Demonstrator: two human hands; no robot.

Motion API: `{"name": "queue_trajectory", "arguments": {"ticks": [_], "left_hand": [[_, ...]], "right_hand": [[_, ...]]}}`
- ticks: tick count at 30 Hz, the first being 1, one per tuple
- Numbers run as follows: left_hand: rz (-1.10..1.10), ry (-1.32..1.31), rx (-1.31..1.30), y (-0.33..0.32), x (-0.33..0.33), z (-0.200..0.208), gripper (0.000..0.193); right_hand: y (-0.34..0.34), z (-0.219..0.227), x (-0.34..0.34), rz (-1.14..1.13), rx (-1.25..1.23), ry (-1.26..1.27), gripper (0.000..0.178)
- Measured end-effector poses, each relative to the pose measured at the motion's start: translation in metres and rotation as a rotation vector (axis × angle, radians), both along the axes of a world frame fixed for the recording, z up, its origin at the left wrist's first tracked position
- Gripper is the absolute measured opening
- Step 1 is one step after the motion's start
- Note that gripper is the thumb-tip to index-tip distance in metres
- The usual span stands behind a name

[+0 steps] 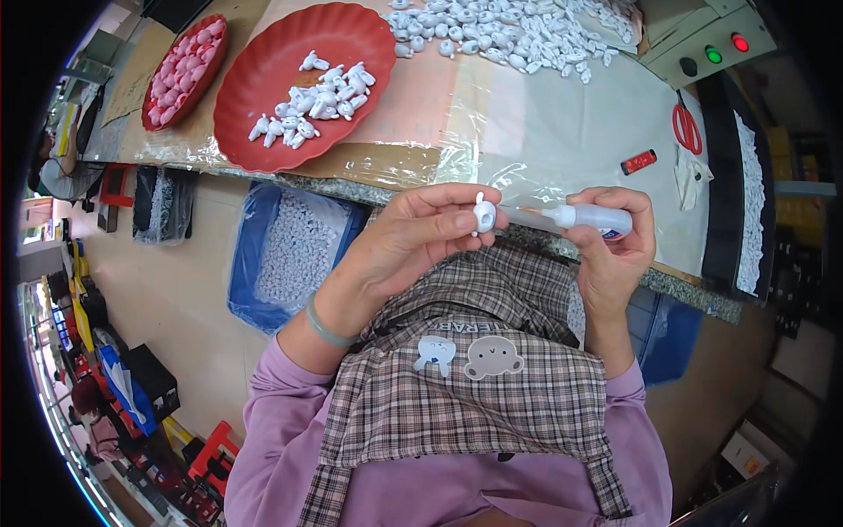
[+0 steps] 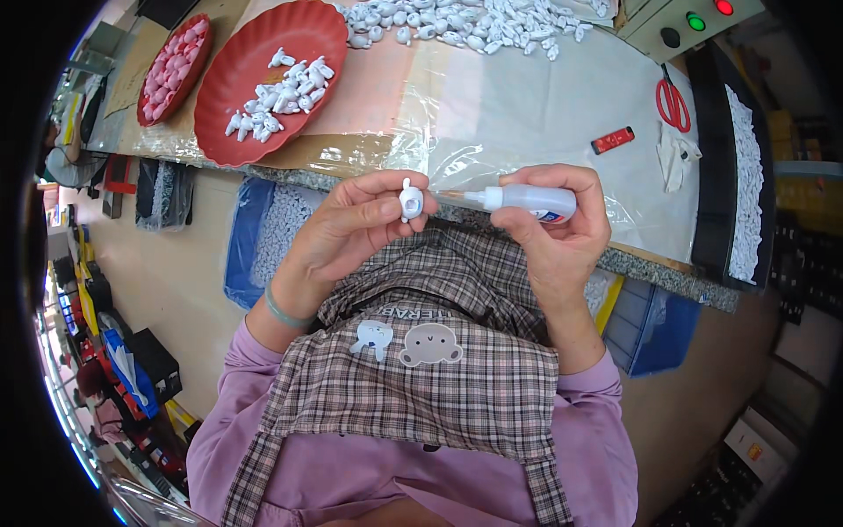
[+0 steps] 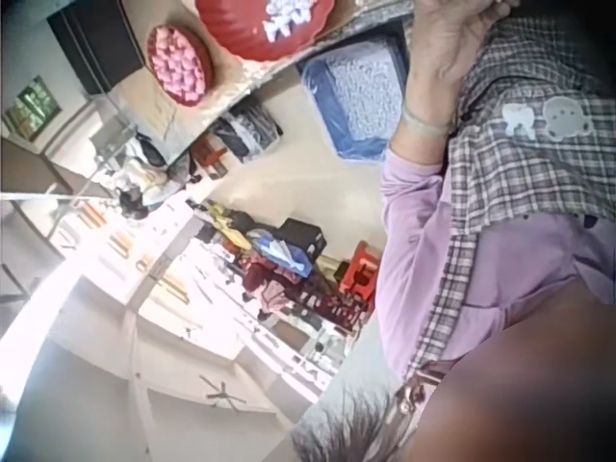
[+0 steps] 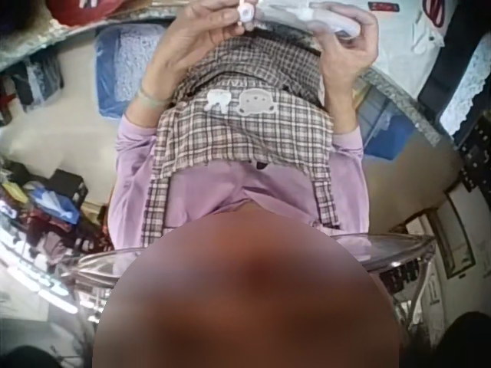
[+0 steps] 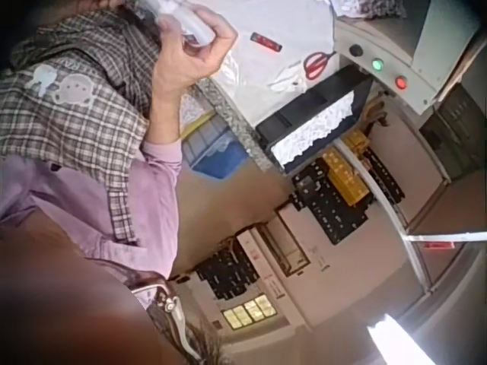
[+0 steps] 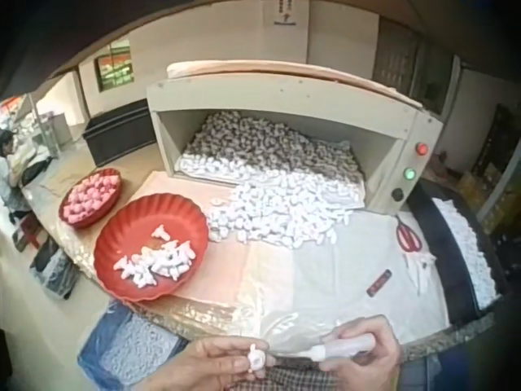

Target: The person assembles small white plastic components by applying glue from a squeeze bottle and joining the pieces together by hand.

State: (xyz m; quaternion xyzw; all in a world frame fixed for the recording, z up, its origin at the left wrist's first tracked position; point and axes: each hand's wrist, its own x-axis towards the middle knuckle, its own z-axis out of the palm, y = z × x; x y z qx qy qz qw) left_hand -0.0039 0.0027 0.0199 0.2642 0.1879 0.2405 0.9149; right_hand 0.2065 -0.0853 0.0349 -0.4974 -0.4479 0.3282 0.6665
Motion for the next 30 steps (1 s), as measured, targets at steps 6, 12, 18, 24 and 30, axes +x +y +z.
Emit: {"name": "queue_trajectory", "arguments": {"ticks": [6,12,18,24,30], "left_hand": [[0.007,-0.009,-0.016,0.000,-0.001,-0.001,0.033],[0.013,0.009,-0.028,0.000,-0.004,-0.004,0.033],[0.024,0.023,-0.020,-0.002,-0.004,-0.006,0.032],[0.016,0.017,-0.011,-0.002,-0.004,-0.008,0.031],[0.004,0.038,-0.025,-0.002,-0.004,-0.007,0.030]], "right_hand": [[-0.002,0.011,-0.002,0.016,0.121,-0.236,0.044],[-0.003,0.014,-0.008,-0.031,0.105,-0.171,0.047],[-0.005,0.011,-0.008,-0.020,0.049,-0.269,0.051],[-0.008,0.011,-0.006,0.008,0.088,-0.300,0.046],[-0.010,0.009,-0.009,-0.039,0.058,-0.398,0.048]]}}
